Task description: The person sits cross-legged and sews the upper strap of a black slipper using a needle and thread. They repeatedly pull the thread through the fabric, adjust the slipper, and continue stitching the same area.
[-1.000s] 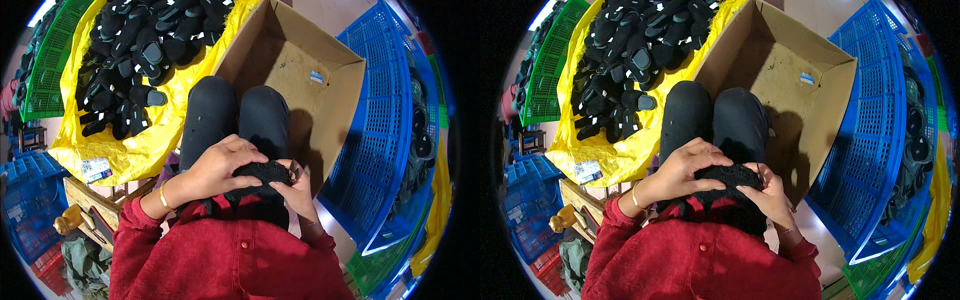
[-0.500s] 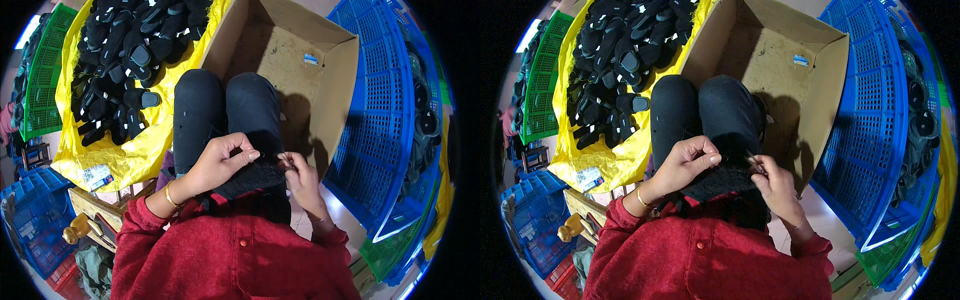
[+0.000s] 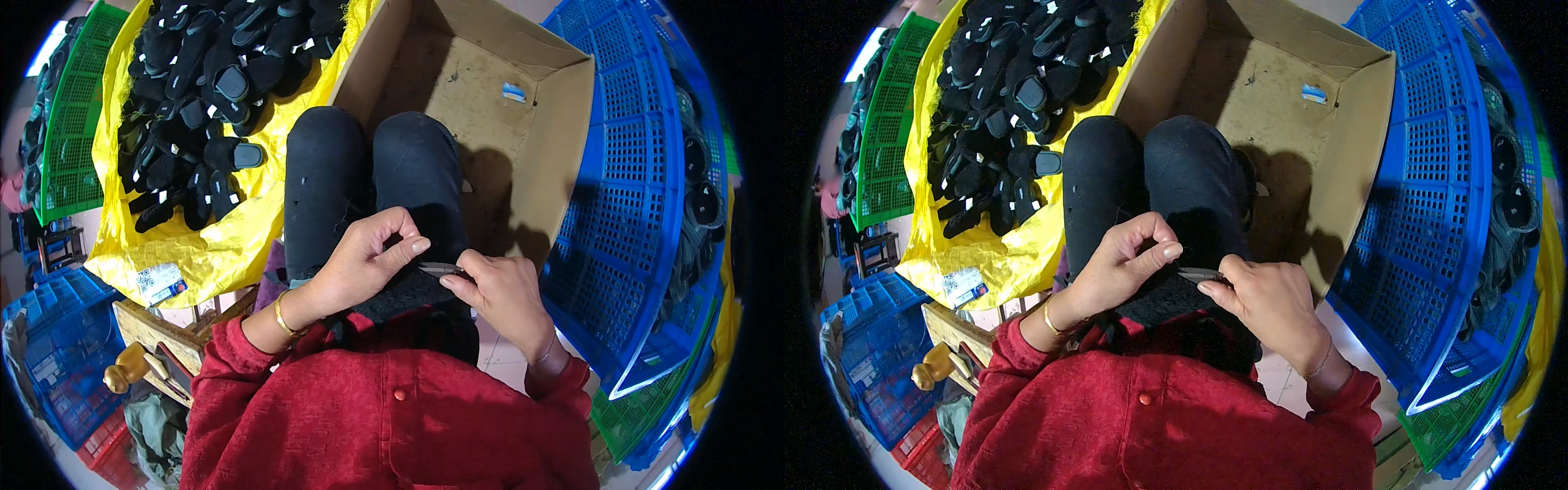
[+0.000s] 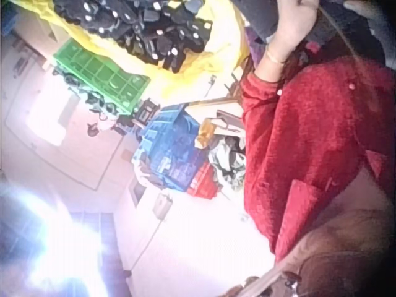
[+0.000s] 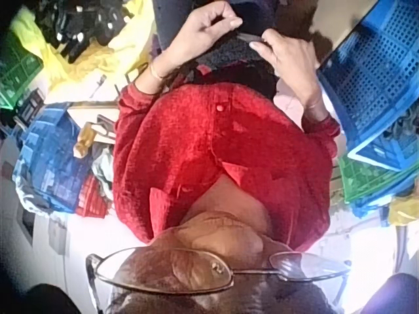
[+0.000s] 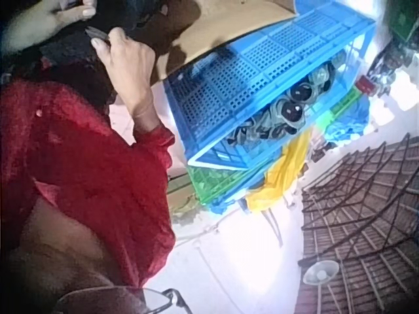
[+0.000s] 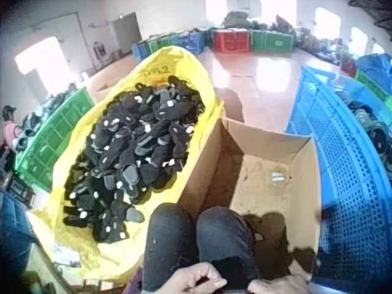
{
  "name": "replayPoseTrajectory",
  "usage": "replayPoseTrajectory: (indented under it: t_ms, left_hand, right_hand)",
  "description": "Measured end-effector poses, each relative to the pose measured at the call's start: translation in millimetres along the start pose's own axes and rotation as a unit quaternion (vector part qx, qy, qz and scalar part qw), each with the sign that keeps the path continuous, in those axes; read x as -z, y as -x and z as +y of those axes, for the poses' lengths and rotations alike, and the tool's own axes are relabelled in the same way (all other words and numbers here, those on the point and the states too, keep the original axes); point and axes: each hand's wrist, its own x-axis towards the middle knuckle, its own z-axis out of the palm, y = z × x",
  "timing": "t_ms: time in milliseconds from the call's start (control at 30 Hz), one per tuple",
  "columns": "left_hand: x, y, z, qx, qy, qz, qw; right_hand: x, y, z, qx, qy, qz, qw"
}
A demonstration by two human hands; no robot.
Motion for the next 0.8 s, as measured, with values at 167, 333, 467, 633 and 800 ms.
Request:
replayPoseTrajectory:
  t_ms: [167, 333, 467, 633, 800]
  left_hand:
    - [4.6, -2.7, -6.4, -0.009, 0.112, 0.061, 0.992]
    - [12.7, -4.1, 7.8, -0.084, -0.024, 0.163, 0.983]
    - [27.8, 18.2, 34.5, -0.016, -0.316, -0.116, 0.942]
    - [36.9, 7.8, 10.7, -0.008, -0.185, -0.044, 0.982]
    - [54.8, 8.0, -9.0, 0.095, 0.486, 0.007, 0.869]
  right_hand:
    - [-8.2, 0.9, 14.2, -0.090, -0.167, 0.073, 0.979]
    - [-36.9, 25.1, 29.0, -0.183, -0.276, 0.107, 0.938]
    - [-73.9, 23.3, 23.1, -0.144, -0.412, 0.084, 0.896]
    - [-62.0, -4.6, -5.3, -0.191, -0.609, 0.159, 0.753]
    - [-15.0, -30.3, -31.0, -0.062, -0.580, 0.166, 0.795]
